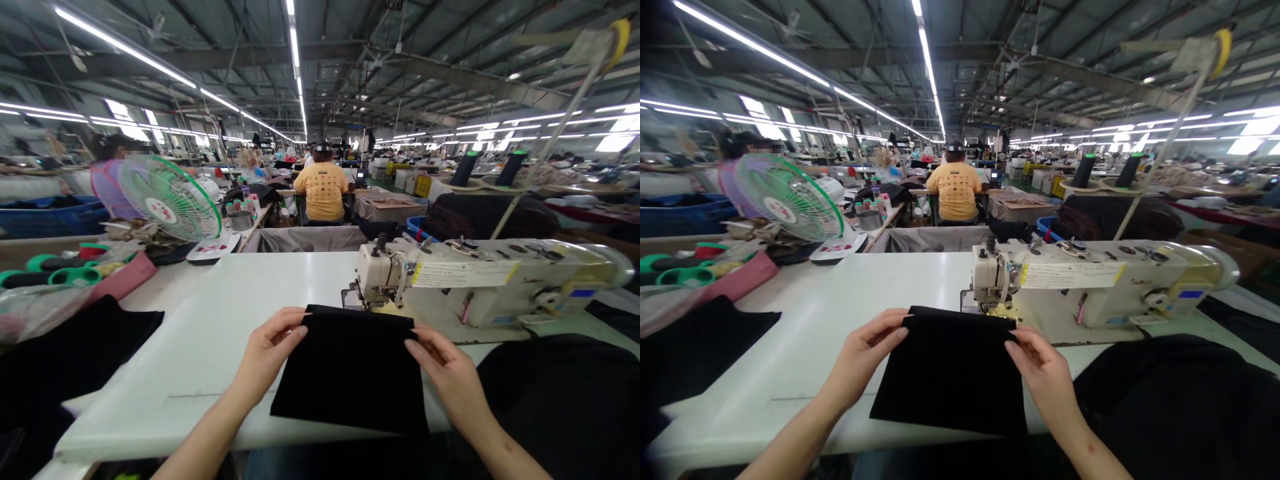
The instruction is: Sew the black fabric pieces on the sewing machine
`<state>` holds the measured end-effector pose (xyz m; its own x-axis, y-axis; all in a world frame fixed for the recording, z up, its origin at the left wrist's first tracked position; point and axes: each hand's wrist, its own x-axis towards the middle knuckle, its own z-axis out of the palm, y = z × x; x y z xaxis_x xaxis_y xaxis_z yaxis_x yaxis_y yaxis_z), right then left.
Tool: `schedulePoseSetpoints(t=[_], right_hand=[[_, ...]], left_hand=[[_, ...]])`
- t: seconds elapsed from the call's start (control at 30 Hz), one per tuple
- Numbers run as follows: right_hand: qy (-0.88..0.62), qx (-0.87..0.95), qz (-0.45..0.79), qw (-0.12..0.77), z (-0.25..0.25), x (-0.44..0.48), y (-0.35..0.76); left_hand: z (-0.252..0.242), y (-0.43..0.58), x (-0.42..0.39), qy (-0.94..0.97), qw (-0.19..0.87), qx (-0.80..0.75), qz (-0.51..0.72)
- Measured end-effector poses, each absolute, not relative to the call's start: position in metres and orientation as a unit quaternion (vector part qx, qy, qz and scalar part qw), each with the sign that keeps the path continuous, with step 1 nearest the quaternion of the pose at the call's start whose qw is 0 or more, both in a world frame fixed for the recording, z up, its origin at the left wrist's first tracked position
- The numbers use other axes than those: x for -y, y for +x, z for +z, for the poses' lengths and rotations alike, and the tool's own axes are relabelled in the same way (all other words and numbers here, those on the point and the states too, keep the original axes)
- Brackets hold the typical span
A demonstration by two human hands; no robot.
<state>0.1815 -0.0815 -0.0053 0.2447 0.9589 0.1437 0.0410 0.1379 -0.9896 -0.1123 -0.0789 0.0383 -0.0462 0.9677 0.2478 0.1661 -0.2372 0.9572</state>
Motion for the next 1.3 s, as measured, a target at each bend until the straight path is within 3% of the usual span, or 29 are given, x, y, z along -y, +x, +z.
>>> schedulePoseSetpoints(t=[0.27, 0.67, 1.3], right_hand=[[-0.546, 0.383, 0.415, 0.619, -0.014, 0.088, 0.198], [-0.517, 0.278, 0.422, 0.691, 0.003, 0.086, 0.197], [-0.511, 0.325, 0.405, 0.685, 0.009, 0.088, 0.197]], left_hand=[[0.048, -0.079, 0.088, 0.514, 0.357, -0.502, 0.598], [0.056, -0.061, 0.083, 0.330, 0.510, -0.486, 0.628], [0.052, -0.063, 0.074, 0.345, 0.485, -0.464, 0.656]])
